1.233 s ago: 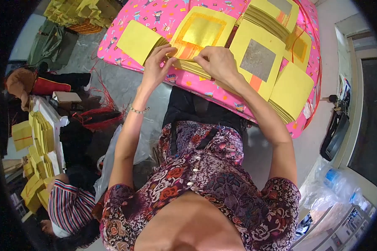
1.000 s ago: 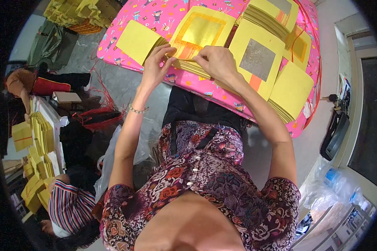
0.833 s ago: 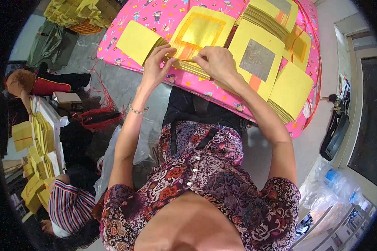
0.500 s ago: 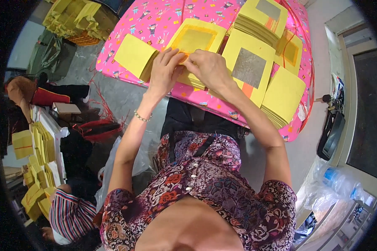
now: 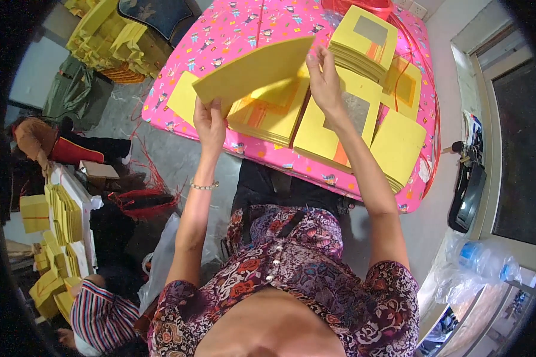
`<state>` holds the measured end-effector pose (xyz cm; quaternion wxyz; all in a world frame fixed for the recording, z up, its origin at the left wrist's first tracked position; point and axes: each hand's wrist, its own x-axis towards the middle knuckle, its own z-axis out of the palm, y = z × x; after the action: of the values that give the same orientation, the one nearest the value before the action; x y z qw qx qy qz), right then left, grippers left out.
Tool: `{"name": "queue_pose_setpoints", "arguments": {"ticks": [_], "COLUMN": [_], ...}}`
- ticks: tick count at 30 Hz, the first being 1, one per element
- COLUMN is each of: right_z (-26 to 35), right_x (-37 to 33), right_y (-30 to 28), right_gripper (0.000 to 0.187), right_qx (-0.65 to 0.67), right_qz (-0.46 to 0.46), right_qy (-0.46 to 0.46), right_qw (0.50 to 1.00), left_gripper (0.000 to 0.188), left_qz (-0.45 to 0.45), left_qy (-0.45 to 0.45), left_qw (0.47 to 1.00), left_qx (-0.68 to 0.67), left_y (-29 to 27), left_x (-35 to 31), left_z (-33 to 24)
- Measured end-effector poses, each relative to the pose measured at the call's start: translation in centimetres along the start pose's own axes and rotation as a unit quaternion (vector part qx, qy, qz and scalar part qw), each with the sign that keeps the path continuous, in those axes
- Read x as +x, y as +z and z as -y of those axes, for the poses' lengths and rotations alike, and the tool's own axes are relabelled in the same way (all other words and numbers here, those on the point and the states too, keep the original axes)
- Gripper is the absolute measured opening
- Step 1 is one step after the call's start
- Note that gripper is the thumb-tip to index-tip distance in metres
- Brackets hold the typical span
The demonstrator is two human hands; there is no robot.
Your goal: Organizing and stacking yellow joss paper sheets.
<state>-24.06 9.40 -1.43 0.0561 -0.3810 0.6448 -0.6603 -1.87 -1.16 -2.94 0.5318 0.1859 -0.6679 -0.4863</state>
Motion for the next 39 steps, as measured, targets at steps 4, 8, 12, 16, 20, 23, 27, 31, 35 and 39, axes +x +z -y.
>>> {"name": "queue_pose_setpoints", "arguments": {"ticks": [4,8,12,16,20,23,27,31,35,39], "right_z": [-0.3,0.2,-0.3,0.6,1.0,1.9,1.2,3.6,5.2,4.6], "right_x": [-0.1,-0.9,-1.0,-1.2,-1.0,-0.5,-1.0,-3.4,-4.4,-4.6], "right_y": [-0.1,1.1,1.1,1.5,1.3,1.2,1.5,4.4,4.2,3.9], "right_gripper": [0.039,0.036,0.036,0.036,0.036,0.038,0.039,0.039,0.041,0.042], "right_qx": [0.018,0.041,0.054,0.087,0.123,0.153,0.209,0.345,0.305,0.33], "right_qz": [0.076,0.024,0.04,0.012,0.002,0.003,0.16,0.198,0.242,0.282], "right_qy": [0.047,0.032,0.02,0.007,0.018,0.029,0.154,0.188,0.191,0.192], "right_qw": [0.996,0.998,0.998,0.996,0.992,0.988,0.952,0.898,0.901,0.88], "left_gripper": [0.019,0.025,0.031,0.03,0.031,0.034,0.039,0.04,0.035,0.023], "left_qz": [0.019,0.031,0.04,0.034,0.062,0.116,0.199,0.234,0.245,0.257], "left_qy": [-0.067,-0.106,-0.092,-0.077,-0.119,-0.15,-0.182,-0.197,-0.229,-0.226], "left_qw": [0.995,0.99,0.993,0.995,0.983,0.969,0.941,0.923,0.901,0.899], "left_qx": [-0.076,-0.087,-0.07,-0.056,-0.129,-0.157,-0.203,-0.234,-0.276,-0.273], "left_y": [-1.1,-1.5,-1.5,-1.7,-2.1,-2.1,-0.1,2.0,2.7,2.4], "left_x": [-0.5,-1.1,-1.4,-1.2,-0.8,-0.3,0.1,-0.4,-0.5,-0.3], "left_z": [1.7,2.9,3.3,3.4,2.3,0.6,-2.1,-2.5,-3.1,-2.4]}}
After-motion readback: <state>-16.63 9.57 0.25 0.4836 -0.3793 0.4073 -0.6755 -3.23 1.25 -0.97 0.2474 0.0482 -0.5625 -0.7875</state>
